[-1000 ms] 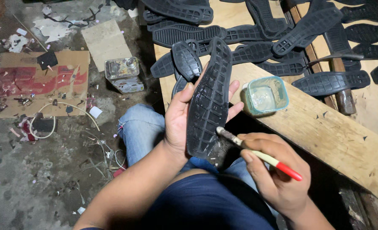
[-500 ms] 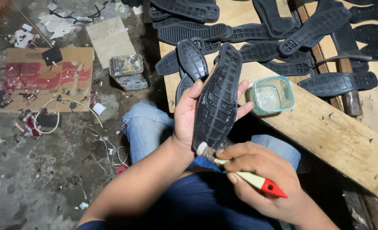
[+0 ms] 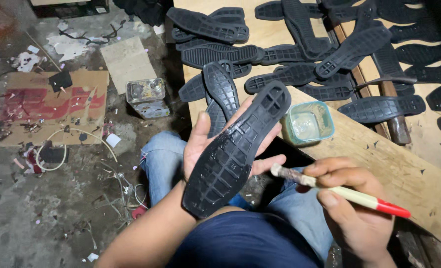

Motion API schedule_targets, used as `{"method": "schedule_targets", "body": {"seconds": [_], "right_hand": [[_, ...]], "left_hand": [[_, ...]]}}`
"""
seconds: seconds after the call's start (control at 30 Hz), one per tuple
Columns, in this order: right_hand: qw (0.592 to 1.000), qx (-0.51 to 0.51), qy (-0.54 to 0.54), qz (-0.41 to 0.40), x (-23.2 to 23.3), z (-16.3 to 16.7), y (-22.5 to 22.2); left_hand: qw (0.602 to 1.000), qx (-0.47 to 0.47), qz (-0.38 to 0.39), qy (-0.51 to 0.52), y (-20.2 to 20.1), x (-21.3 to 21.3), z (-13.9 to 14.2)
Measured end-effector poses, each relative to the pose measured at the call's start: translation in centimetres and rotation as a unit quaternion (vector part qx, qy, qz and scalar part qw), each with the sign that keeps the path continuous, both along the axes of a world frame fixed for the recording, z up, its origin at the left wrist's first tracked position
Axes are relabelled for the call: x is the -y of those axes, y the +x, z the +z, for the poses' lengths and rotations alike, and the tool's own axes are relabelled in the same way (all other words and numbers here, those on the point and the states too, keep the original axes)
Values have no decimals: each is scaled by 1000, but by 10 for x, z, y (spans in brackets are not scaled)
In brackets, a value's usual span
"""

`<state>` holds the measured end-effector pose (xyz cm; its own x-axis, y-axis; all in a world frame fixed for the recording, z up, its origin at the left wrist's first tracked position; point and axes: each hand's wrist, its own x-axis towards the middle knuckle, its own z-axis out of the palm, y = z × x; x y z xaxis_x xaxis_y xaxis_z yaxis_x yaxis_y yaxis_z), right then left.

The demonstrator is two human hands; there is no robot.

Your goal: The person sits on the floor and applies a white adhesive to the bottom of black shoe soles using a small brush. They repeatedly dip the brush into a container of glue and spread it across the textured surface of each sole, then place the treated soles on a wooden board.

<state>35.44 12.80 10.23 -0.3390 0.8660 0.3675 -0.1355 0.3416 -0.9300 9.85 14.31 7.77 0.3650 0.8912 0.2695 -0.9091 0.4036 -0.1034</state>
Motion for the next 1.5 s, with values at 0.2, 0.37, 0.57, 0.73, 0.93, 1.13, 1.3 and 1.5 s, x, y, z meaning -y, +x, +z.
{"method": "schedule_targets", "body": {"seconds": [0.2,0.37,0.57,0.73,0.93,1.13,1.3,1.5], "right_hand": [[979,145,126,-72,-12,14,-24],[962,222,154,-28,-4,21,-40],[977,185,102,29,13,20,-29],[970,201,131,44,13,19,-36],[964,184,127,-147,-27,10,-36],[986,52,94,-127,-21,6,-14],[965,179,145,-129,-17,5,-22],[957,218,177,-75,0,2,-48]], "left_hand": [[998,41,-38,16,1,13,-19],[1000,5,-15,-18,3,14,-26],[999,-31,-2,-9,-2,13,-28],[997,-78,3,-9,0,13,-22],[994,-106,-23,-35,-2,22,-14],[996,47,-69,12,-12,22,-23],[997,29,-57,-46,-9,18,-34],[994,-93,-27,-51,-9,23,-35]]}}
